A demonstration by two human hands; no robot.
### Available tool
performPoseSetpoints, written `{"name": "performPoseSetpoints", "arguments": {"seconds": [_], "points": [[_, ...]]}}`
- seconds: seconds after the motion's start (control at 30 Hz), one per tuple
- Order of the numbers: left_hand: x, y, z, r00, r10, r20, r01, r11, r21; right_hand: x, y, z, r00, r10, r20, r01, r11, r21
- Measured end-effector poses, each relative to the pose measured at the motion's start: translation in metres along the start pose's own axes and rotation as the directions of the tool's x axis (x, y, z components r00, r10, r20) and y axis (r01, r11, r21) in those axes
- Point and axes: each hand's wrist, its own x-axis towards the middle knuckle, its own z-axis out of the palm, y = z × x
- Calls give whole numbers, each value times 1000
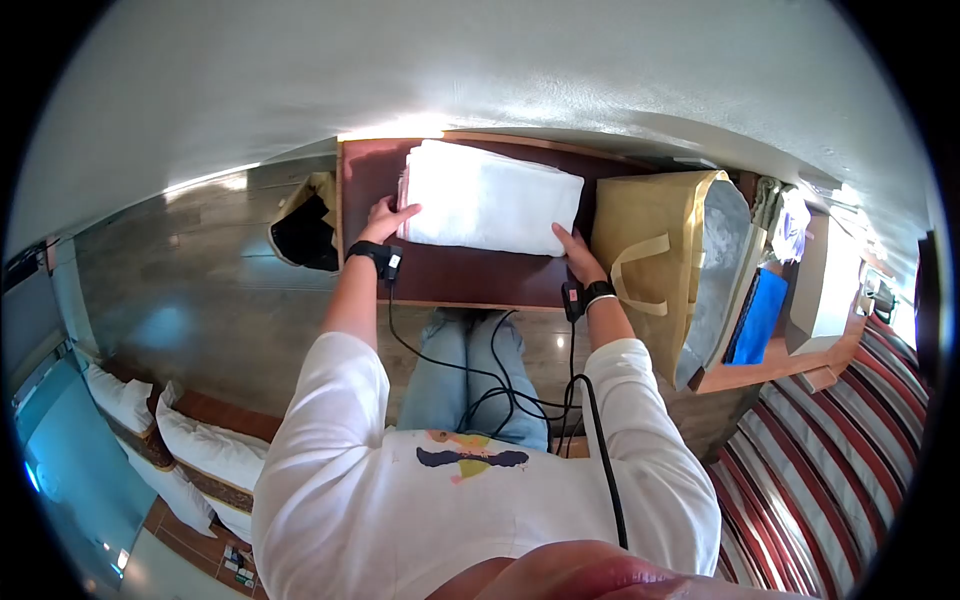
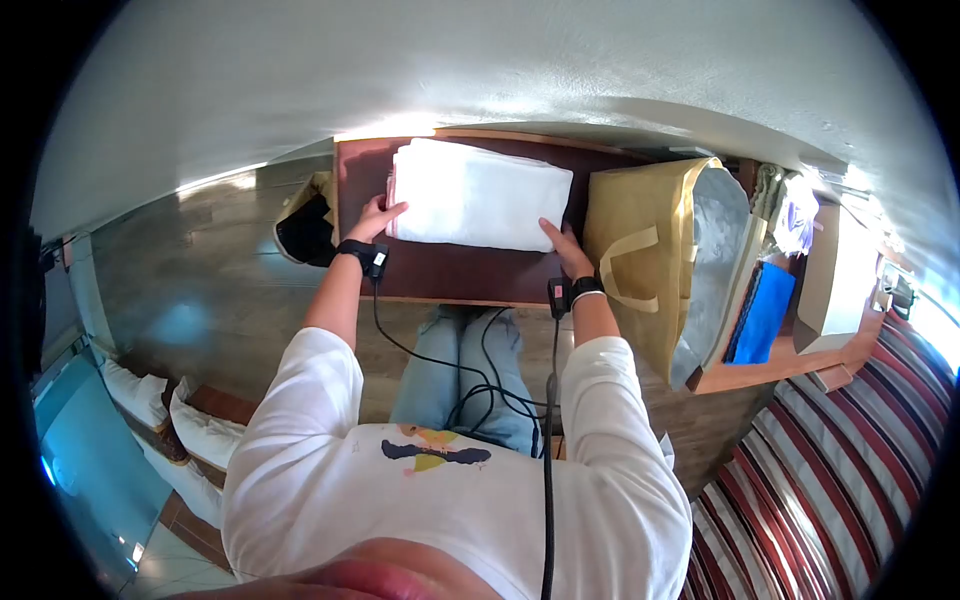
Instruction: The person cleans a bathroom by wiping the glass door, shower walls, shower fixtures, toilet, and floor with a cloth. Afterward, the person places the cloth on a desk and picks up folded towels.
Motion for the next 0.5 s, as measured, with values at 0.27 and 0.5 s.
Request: {"name": "performPoseSetpoints", "arguments": {"seconds": [0.27, 0.5], "points": [[-34, 30, -5, 947, -30, 321, 181, 873, -453, -2, -5, 4, 984, 66, 167, -92, 984, 152], [-71, 45, -28, 922, 176, 344, 109, 736, -668, -47, -25, 18, 951, 136, 276, -189, 966, 174]]}}
